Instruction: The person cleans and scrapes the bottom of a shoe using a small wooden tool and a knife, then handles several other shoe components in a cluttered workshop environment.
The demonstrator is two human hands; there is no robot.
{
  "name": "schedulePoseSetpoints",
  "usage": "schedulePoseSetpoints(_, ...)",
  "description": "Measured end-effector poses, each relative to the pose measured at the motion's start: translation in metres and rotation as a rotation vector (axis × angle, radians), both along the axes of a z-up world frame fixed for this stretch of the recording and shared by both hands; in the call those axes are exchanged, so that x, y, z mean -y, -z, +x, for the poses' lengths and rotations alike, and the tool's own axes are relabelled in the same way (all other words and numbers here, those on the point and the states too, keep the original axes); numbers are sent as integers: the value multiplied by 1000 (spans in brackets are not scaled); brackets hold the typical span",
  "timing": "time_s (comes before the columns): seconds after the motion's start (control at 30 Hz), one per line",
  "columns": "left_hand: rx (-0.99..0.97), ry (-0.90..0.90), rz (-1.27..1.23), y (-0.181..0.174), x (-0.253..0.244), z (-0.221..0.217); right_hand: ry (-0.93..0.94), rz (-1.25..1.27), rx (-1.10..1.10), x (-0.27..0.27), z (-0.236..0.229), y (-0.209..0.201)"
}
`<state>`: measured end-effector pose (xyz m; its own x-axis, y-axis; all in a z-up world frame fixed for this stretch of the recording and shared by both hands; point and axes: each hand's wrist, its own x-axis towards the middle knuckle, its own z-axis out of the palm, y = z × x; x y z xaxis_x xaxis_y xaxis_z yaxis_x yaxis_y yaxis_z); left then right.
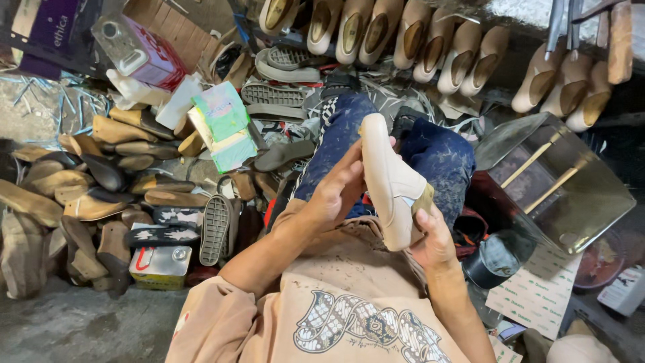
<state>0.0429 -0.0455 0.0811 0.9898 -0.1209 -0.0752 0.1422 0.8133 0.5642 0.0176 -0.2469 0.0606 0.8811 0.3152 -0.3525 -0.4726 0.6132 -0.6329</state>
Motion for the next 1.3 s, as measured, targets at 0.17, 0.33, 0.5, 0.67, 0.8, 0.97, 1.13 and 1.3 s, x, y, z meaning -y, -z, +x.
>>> schedulePoseSetpoints(0.17, 22, -44, 79, 7, 0, 0, -159, 383, -300, -5, 3, 2)
schedulePoseSetpoints(0.33, 30, -46, 92, 2, 3, 8, -309, 575, -160, 11, -22, 62)
schedulePoseSetpoints(0.5, 34, 64, 118, 3, 14, 15, -117, 354, -227, 28, -39, 50)
schedulePoseSetpoints(0.67, 1, -87, 501, 29, -32, 22, -284, -206, -13, 79, 21, 23)
schedulePoseSetpoints(0.8, -470, -37, 1015, 89, -107, 3, -522, -1577, 614, 56, 63, -61)
schedulePoseSetpoints(0.97, -1060, -310, 861, 235, -156, -103, -666, -1803, 924, 55, 75, -25)
schedulePoseSetpoints(1.13, -1396, -173, 1279, 288, -168, -223, -635, -1742, 1021, 44, 85, -29)
schedulePoseSetpoints(1.3, -1384, -20, 1231, 305, -156, -277, -702, -1781, 822, -22, 89, -76)
